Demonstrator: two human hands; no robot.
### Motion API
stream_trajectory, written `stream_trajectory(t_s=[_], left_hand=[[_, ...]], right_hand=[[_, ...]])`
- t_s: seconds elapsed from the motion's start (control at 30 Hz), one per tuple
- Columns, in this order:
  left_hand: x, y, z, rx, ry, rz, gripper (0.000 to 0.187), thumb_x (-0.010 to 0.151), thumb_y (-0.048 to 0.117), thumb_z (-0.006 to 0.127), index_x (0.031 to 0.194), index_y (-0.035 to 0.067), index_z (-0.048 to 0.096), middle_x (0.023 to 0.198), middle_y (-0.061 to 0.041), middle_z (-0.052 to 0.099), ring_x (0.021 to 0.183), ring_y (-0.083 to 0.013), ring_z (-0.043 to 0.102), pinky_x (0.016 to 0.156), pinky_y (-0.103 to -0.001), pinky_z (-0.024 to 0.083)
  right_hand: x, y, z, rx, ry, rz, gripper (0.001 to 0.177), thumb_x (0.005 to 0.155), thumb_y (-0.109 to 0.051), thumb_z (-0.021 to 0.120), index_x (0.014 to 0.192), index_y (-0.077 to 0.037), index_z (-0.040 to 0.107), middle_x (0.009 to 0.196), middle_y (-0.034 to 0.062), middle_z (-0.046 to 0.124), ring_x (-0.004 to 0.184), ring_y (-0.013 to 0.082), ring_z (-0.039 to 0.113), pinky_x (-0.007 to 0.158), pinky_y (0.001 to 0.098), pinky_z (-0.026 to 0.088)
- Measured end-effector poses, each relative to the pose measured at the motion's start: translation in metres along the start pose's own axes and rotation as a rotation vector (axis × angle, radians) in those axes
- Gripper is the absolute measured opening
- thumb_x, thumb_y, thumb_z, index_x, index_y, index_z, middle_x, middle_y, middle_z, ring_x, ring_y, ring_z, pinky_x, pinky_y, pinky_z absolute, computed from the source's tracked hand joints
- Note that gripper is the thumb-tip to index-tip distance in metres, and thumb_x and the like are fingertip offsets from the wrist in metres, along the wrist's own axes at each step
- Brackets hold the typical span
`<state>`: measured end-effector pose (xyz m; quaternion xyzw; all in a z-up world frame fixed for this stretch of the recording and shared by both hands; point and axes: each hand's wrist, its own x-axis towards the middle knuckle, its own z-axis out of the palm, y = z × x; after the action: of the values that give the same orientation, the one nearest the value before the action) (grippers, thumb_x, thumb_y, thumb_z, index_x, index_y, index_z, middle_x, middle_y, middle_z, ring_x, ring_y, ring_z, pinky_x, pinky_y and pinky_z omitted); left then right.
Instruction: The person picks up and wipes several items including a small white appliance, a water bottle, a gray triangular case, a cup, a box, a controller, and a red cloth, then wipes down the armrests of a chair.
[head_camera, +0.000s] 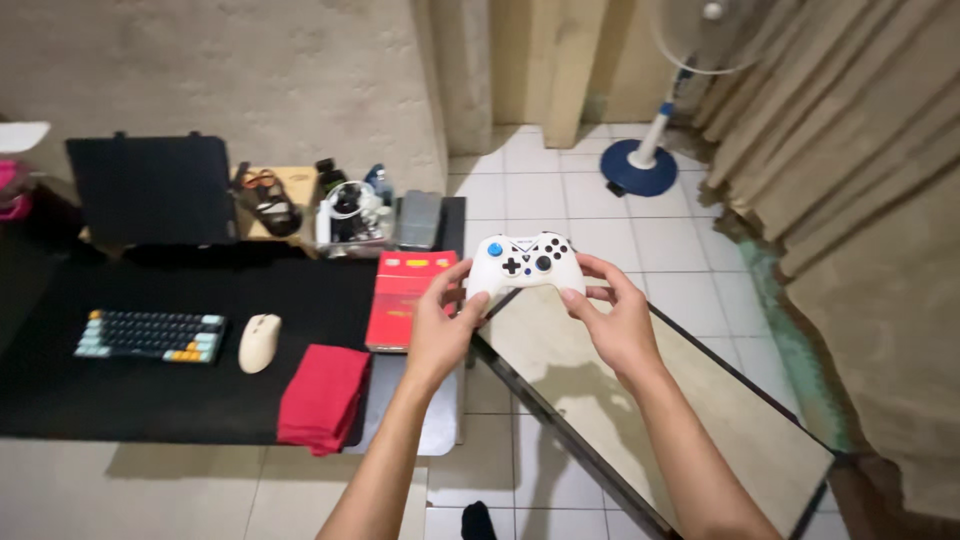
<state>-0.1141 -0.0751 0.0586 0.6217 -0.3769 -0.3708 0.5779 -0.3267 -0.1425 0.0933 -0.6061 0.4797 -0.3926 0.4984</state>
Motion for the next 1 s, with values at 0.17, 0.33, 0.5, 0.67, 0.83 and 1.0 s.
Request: stream_trajectory(t_s=[0.17,0.33,0.5,0.67,0.83,1.0], left_hand=[[0.027,-0.007,-0.057,0.067,0.080,0.025,0.050,0.090,0.009,0.070,0.139,0.007,0.061,0.107,-0.013,0.077,0.080,-0.0155,0.072,0.069,-0.029,0.059],[0.059,-0.040,-0.096,0.143,0.186,-0.015,0.048,0.088,0.009,0.068,0.135,0.008,0.063,0.110,-0.013,0.076,0.089,-0.0183,0.075,0.076,-0.032,0.062],[0.093,-0.086,-0.117,0.420,0.247,0.098,0.047,0.084,0.004,0.072,0.131,0.004,0.064,0.122,-0.015,0.070,0.113,-0.0306,0.068,0.095,-0.037,0.052],[0.120,-0.118,-0.122,0.448,0.298,-0.022,0.047,0.084,0.004,0.074,0.130,0.006,0.065,0.121,-0.015,0.061,0.109,-0.0307,0.065,0.095,-0.036,0.053],[0.140,-0.149,-0.125,0.495,0.320,-0.048,0.048,0.083,0.002,0.073,0.130,0.006,0.065,0.123,-0.014,0.060,0.115,-0.0330,0.062,0.098,-0.038,0.050],[0.148,-0.173,-0.126,0.503,0.345,-0.039,0.044,0.083,0.004,0.073,0.127,0.005,0.068,0.123,-0.013,0.063,0.116,-0.0344,0.062,0.101,-0.039,0.049]], right_hand=[[0.037,0.010,0.067,0.070,-0.113,0.015,0.051,0.085,-0.007,0.074,0.135,-0.004,0.061,0.129,0.0091,0.065,0.101,0.0158,0.066,0.078,0.0316,0.064],[0.069,0.035,0.124,0.082,-0.196,0.095,0.050,0.085,-0.005,0.074,0.134,-0.004,0.062,0.127,0.0094,0.064,0.101,0.0152,0.066,0.075,0.0319,0.066],[0.103,0.076,0.161,0.028,-0.262,0.117,0.049,0.086,-0.006,0.075,0.133,-0.002,0.061,0.124,0.0085,0.067,0.090,0.0144,0.071,0.074,0.0290,0.060],[0.133,0.118,0.188,0.011,-0.334,0.210,0.052,0.085,-0.005,0.074,0.136,-0.003,0.061,0.123,0.0073,0.069,0.087,0.0162,0.071,0.072,0.0298,0.060],[0.153,0.148,0.203,0.065,-0.390,0.284,0.056,0.084,-0.005,0.075,0.137,-0.003,0.059,0.121,0.0073,0.067,0.090,0.0179,0.075,0.075,0.0305,0.061],[0.161,0.157,0.212,-0.068,-0.386,0.276,0.058,0.082,-0.006,0.077,0.137,-0.003,0.059,0.120,0.0058,0.068,0.093,0.0178,0.072,0.081,0.0321,0.059]])
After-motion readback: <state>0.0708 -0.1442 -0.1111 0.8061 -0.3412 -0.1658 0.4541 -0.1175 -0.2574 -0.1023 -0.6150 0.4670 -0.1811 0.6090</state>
